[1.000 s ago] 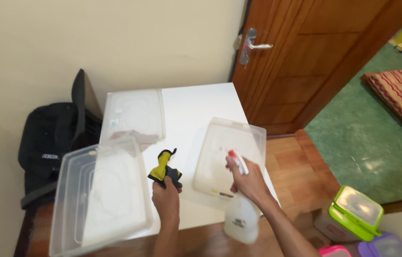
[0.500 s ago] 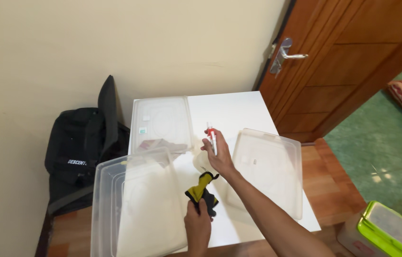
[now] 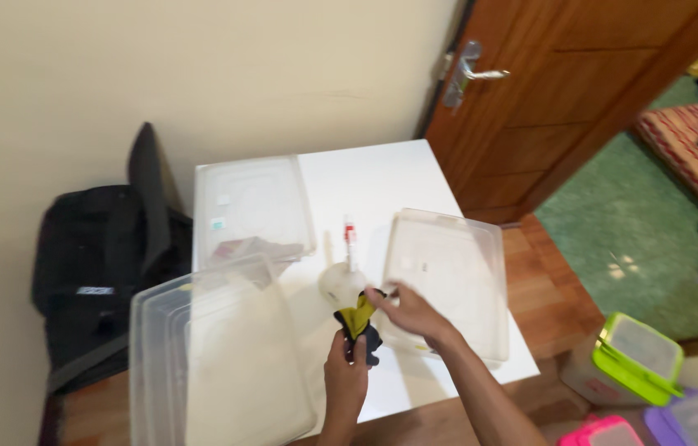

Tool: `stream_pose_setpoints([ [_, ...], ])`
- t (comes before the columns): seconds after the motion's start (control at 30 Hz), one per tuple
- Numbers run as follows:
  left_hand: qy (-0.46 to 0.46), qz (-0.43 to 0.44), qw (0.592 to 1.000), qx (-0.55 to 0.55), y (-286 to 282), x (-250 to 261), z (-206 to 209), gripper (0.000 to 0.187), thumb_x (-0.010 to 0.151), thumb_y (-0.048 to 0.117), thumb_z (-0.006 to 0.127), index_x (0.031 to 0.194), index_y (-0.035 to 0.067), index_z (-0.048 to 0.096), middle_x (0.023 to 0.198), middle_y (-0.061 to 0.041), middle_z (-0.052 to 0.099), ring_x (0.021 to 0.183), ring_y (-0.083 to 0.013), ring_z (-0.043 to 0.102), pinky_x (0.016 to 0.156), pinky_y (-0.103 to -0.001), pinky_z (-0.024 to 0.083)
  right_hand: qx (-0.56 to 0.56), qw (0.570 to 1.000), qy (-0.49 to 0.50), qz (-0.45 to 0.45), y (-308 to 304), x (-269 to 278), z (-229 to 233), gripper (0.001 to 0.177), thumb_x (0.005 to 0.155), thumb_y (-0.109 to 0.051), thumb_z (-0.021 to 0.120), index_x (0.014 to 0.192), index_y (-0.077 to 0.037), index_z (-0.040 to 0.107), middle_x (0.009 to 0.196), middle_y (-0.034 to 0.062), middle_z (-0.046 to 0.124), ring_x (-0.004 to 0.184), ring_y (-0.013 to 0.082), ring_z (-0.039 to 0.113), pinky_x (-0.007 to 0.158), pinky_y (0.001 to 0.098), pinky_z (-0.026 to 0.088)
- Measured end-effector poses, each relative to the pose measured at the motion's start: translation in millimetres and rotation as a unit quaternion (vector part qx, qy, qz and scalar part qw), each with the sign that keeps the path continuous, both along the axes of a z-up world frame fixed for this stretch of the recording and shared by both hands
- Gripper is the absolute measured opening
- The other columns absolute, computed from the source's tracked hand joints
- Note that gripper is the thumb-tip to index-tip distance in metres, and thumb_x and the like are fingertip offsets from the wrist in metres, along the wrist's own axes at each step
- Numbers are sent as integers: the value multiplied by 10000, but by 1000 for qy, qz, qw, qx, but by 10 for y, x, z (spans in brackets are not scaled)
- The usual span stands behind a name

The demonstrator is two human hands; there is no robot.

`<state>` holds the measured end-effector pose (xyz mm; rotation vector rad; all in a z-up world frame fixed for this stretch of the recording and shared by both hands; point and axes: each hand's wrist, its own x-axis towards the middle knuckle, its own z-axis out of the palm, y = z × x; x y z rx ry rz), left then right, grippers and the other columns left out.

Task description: The person wipes the inside and outside of several clear plastic containers with a cloth and spray cleaner. They handle each container one at a time, wiping surfaces and occasionally flipping them over to clean different sides.

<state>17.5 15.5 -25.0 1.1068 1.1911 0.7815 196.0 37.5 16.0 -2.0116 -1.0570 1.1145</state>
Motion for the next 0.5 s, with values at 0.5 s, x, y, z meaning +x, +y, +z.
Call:
stream_pose_setpoints([
  [0.5,324,-123,937,51,213,875,-185,684,840,267,820,1331,-2,428,1288,-203,490,1060,-444,653,835,-484,590,190,926,-327,1,-625,824,-522,482,866,-14,641,1321,-162,690,1135,159,639,991,353,628,875,450,538],
])
